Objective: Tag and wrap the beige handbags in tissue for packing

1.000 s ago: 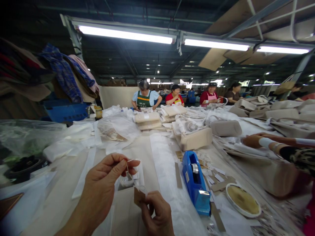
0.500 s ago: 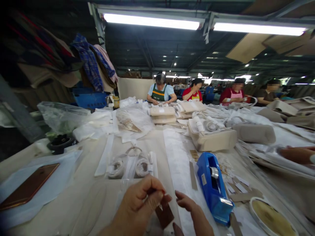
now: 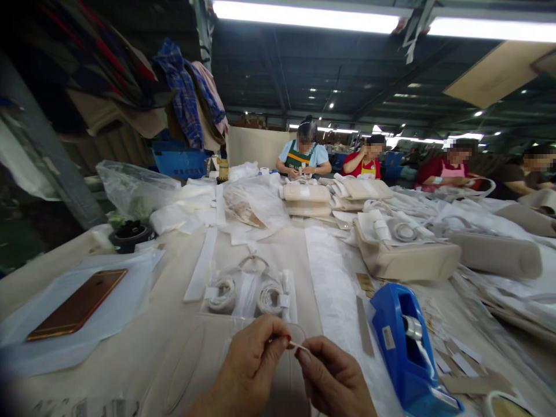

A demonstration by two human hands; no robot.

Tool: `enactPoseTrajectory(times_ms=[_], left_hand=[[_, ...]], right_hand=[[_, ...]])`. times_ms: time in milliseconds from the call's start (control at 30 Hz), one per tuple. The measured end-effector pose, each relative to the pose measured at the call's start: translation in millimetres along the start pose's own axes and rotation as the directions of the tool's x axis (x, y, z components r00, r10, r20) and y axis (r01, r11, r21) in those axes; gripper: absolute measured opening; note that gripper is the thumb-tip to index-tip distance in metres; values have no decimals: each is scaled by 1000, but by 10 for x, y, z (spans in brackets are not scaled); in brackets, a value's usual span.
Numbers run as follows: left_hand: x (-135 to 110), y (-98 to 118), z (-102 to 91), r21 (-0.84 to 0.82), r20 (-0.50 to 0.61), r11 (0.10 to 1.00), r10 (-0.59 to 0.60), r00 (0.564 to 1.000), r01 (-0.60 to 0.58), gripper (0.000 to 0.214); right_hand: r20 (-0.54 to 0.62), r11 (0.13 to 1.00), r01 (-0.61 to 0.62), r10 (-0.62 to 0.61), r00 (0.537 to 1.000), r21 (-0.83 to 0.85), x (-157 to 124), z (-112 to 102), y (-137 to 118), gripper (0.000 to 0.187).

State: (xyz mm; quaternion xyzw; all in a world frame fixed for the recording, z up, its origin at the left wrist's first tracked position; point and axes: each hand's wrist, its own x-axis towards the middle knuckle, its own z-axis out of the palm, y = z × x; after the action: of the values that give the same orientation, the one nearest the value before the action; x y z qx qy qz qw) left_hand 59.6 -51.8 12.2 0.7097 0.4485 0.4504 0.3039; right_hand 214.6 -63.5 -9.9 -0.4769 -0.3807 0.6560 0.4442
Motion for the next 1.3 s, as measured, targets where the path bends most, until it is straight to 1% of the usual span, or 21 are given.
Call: enactPoseTrajectory(times_ms=[100, 167, 267, 367, 433, 500, 667, 733, 967, 1067, 1133, 1233, 1300], left_hand=[[124, -122, -51, -148, -16, 972, -187, 982, 182, 15], [240, -208, -95, -258, -22, 932, -270, 963, 256, 13], [436, -330, -166, -387, -60, 876, -335, 940, 287, 13], [608, -418, -227, -462, -113, 837, -382, 917, 292, 14], [686, -459, -256, -493, -127, 821, -395, 910, 288, 14], [732, -491, -275, -512, -121, 812, -392, 912, 281, 15], [764, -551, -280, -503, -102, 824, -357, 928, 261, 15], [760, -571, -276, -489, -100, 832, -352, 931, 262, 14], [739, -623, -257, -431, -92, 858, -349, 933, 279, 15], [729, -614, -245, -406, -86, 869, -343, 935, 282, 14], [718, -612, -229, -394, -86, 872, -348, 933, 289, 14], [709, -649, -196, -399, -81, 857, -387, 918, 326, 14], [731, -717, -179, -426, -97, 831, -435, 895, 357, 11]], right_hand=[[90, 995, 10, -1, 996, -97, 233, 12, -186, 37], [147, 985, 18, 8, 989, -173, 411, 20, -319, 37], [197, 958, 59, -3, 980, -280, 673, 52, -502, 36], [225, 938, 88, -11, 974, -334, 872, 118, -644, 34], [256, 924, 96, 2, 967, -370, 959, 176, -710, 34], [292, 910, 104, 19, 956, -400, 1018, 237, -747, 34], [344, 898, 143, 10, 939, -416, 1120, 363, -720, 32], [330, 903, 143, -2, 944, -404, 1149, 398, -687, 31], [224, 920, 89, -1, 975, -382, 1151, 483, -632, 29], [166, 902, 89, -20, 986, -422, 1146, 472, -632, 25], [141, 874, 98, -33, 989, -477, 1154, 430, -650, 23], [182, 821, 101, 4, 983, -561, 1193, 325, -724, 25], [222, 805, 102, 38, 974, -584, 1258, 248, -802, 28]])
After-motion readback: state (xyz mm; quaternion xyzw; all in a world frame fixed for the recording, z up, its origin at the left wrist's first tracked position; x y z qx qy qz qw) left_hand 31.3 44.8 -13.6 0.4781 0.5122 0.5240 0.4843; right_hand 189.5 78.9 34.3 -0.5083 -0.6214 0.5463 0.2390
